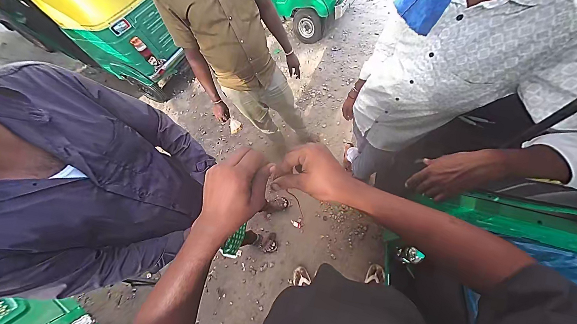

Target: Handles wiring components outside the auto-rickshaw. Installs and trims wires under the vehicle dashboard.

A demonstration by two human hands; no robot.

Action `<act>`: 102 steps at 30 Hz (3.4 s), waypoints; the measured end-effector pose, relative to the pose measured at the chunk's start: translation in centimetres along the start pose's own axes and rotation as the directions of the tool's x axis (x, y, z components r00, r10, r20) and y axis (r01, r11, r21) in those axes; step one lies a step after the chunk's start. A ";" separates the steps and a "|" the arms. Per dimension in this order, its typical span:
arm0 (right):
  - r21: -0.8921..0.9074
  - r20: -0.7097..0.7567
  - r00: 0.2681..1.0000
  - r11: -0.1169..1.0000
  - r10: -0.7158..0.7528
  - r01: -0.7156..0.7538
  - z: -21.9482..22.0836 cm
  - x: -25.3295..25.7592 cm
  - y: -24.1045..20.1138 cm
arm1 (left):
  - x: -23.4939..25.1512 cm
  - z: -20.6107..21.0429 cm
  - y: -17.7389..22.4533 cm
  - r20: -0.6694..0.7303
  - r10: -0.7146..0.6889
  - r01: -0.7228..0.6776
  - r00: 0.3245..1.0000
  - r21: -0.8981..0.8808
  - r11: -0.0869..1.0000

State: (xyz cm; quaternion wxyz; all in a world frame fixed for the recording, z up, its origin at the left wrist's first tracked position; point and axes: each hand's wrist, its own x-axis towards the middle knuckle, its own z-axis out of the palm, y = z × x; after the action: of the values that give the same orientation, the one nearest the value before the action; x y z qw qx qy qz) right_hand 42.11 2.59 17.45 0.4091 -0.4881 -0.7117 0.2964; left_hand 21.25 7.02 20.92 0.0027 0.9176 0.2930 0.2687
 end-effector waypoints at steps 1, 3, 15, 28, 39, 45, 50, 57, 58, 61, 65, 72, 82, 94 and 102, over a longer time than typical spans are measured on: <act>0.011 0.012 1.000 1.000 0.012 -0.012 0.0 0.3 0.0 | 0.0 0.0 -0.1 -0.007 -0.003 0.003 1.000 -0.004 1.000; 0.052 0.035 0.999 0.999 0.009 -0.011 0.0 0.7 0.1 | 0.1 0.1 -0.1 -0.018 0.004 -0.004 1.000 -0.003 1.000; 0.168 0.051 0.998 0.985 -0.049 0.040 -0.6 0.0 1.1 | -0.5 1.2 1.0 -0.094 -0.077 0.077 0.993 -0.004 0.997; 0.420 0.234 0.971 0.906 -0.055 -0.050 -2.3 -4.0 2.1 | -1.0 2.0 7.6 -0.061 -0.235 0.238 0.970 0.049 0.970; 0.270 0.173 0.985 0.962 -0.011 -0.037 -2.7 -5.5 5.9 | -1.5 4.9 9.4 -0.030 -0.251 0.253 0.967 0.091 0.963; 0.357 0.131 0.990 0.930 0.046 -0.090 -0.8 -8.6 6.1 | -4.0 5.4 11.1 -0.023 -0.255 0.256 0.967 0.069 0.964; 0.374 0.229 0.971 0.927 -0.075 -0.017 0.7 -9.2 5.8 | -5.5 4.8 10.1 -0.036 -0.252 0.253 0.967 0.055 0.966; 0.282 0.135 0.984 0.948 0.112 -0.147 2.4 -8.4 4.3 | -6.4 4.3 7.8 -0.049 -0.200 0.201 0.979 0.014 0.979; 0.247 0.133 0.980 0.953 0.146 -0.175 2.6 -8.1 3.9 | -6.4 4.2 7.4 -0.051 -0.190 0.191 0.980 0.009 0.982; 0.155 0.116 0.972 0.963 0.202 -0.219 3.3 -7.2 3.0 | -6.6 3.8 6.3 -0.069 -0.176 0.176 0.982 -0.008 0.984; 0.151 0.063 0.972 0.961 0.226 -0.233 4.1 -6.2 2.1 | -7.6 3.9 3.8 -0.205 -0.289 0.248 0.935 -0.203 0.947; 0.168 -0.046 0.987 0.975 0.153 -0.144 4.8 -3.8 0.2 | -12.5 8.3 -0.3 0.174 -0.319 0.328 0.932 -0.782 0.530; 0.171 -0.125 0.986 0.981 0.111 -0.089 6.8 -3.3 0.3 | -12.7 11.2 0.8 0.049 -0.420 0.231 0.906 -0.890 0.394; 0.742 -0.156 0.871 0.637 0.466 -0.208 12.0 -13.7 4.5 | -14.7 12.2 3.8 0.333 -0.427 0.335 0.841 -0.939 -0.072; 0.750 -0.323 0.843 0.660 0.430 -0.049 11.0 -17.1 4.3 | -15.2 13.6 6.6 0.450 -0.359 0.434 0.817 -0.892 -0.130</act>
State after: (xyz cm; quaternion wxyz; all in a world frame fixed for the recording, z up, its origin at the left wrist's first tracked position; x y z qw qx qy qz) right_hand 37.72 -12.13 3.53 0.6827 -0.4388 -0.3424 0.4735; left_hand 21.09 -4.55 2.87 0.7225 0.5219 0.2841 0.3533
